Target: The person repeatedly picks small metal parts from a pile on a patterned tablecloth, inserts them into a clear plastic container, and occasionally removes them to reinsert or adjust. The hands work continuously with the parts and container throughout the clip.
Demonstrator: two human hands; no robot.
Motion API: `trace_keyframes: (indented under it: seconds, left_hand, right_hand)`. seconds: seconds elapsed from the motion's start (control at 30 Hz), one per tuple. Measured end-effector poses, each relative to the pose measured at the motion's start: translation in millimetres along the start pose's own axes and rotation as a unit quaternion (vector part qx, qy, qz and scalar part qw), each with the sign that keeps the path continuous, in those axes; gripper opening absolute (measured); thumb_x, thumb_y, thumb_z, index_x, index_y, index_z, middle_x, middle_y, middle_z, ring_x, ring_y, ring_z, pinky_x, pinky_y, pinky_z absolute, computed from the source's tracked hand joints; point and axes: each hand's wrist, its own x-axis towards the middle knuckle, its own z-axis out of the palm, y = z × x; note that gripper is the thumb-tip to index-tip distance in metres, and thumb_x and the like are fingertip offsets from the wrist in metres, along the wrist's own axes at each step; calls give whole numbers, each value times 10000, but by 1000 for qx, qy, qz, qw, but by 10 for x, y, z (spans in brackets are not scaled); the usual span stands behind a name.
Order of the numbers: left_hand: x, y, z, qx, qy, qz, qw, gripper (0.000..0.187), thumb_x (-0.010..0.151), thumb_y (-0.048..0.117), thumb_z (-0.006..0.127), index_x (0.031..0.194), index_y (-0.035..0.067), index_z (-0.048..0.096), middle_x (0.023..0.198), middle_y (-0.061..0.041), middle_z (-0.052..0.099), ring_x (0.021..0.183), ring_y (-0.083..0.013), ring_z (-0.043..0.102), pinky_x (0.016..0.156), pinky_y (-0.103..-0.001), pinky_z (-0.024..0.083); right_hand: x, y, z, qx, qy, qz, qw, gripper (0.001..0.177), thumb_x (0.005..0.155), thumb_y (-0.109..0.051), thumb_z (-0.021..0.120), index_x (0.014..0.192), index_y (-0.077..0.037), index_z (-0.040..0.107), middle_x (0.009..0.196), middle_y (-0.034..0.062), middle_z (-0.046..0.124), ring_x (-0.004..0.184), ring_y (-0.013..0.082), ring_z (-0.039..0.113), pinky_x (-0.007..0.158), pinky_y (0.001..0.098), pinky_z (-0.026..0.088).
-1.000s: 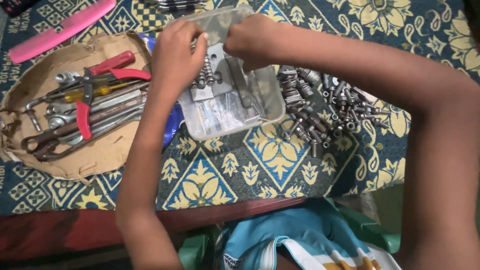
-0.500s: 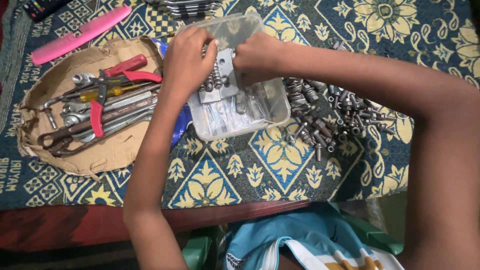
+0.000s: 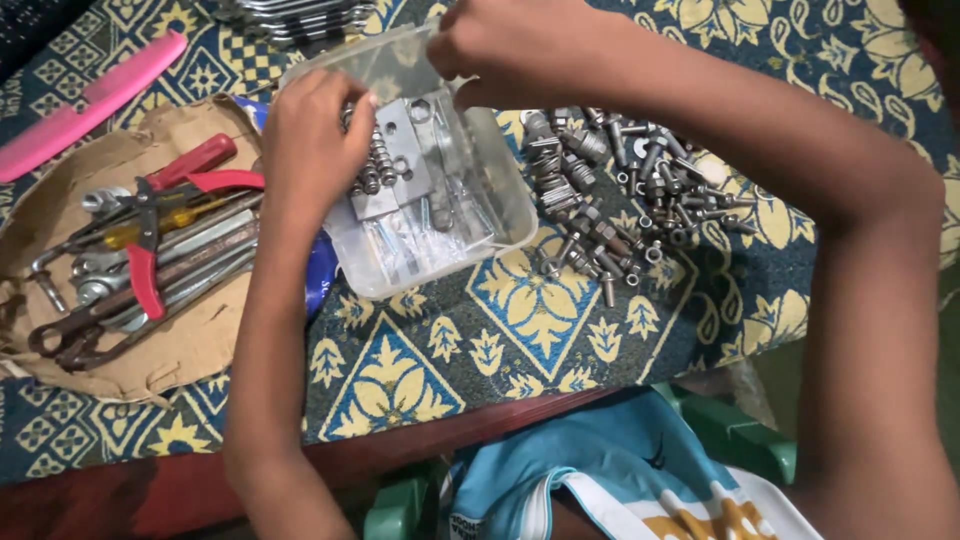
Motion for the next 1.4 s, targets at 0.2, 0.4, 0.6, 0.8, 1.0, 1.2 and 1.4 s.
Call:
trace_keyframes:
  seconds: [0.2, 0.4, 0.6, 0.8, 1.0, 1.2, 1.4]
  left_hand:
    - [86, 221, 8, 69, -215, 185, 957, 207, 764, 236, 805, 883, 83, 735, 941, -114, 694, 891, -364, 683, 736, -488, 537]
    - [122, 368, 131, 99, -290, 289, 907, 163, 711, 270, 814, 754, 134, 734, 891, -47, 637, 947, -274, 657, 760, -439, 534]
    - [26, 353, 179, 79, -206, 321, 921, 207, 667, 283, 771, 793, 121, 747, 861, -40, 619, 903, -252, 638, 680, -425, 526]
    - [-21, 390, 272, 180, -196, 352, 897, 58, 767, 156, 688, 745, 108, 713, 853, -16, 597, 884, -189, 633, 601, -335, 540]
    - [-54, 431, 250, 217, -188, 367, 885, 50, 728, 150, 680, 713, 113, 709, 882, 0, 615, 906, -191, 635, 602, -346, 531]
    - [-52, 483, 231, 251, -182, 367, 877, 272, 754, 169, 663, 979, 84, 789, 837, 11, 633, 855, -161, 636, 584, -330, 508]
    - [-148, 518, 198, 318, -221, 359, 849, 309, 822, 161, 664, 1101, 74, 765, 826, 9, 642, 800, -158, 636, 595, -307, 510]
  right_hand:
    - [-547, -180, -296, -8, 79, 25, 997, 251, 890, -269, 859, 960, -61, 738, 864, 116, 691, 793, 315, 673, 688, 446, 506]
    - [-1381, -394, -337, -10, 144, 144, 979, 221, 944, -276, 819, 995, -78, 735, 919, 75, 707, 884, 274, 681, 789, 421, 490]
    - [-2024, -332, 8, 67, 172, 301, 935, 192, 1000, -266, 780, 1006, -77, 748, 953, 77, 739, 905, 242, 717, 814, 387, 544]
    - [-2231, -144, 258, 114, 156, 379, 905, 181, 986, -239, 757, 1008, -59, 761, 952, 104, 747, 822, 240, 716, 672, 363, 551]
    - [-2287, -134, 322, 124, 146, 365, 911, 198, 980, -234, 766, 1032, -43, 750, 989, 114, 747, 877, 257, 728, 721, 372, 579]
    - [-2385, -63, 308, 125, 147, 415, 889, 210, 976, -241, 771, 1041, -42, 763, 968, 118, 749, 856, 258, 735, 712, 371, 579]
    - [-2646, 85, 387, 75, 194, 437, 875, 173, 1019, -209, 774, 1053, -40, 769, 1001, 118, 754, 908, 248, 738, 765, 380, 571]
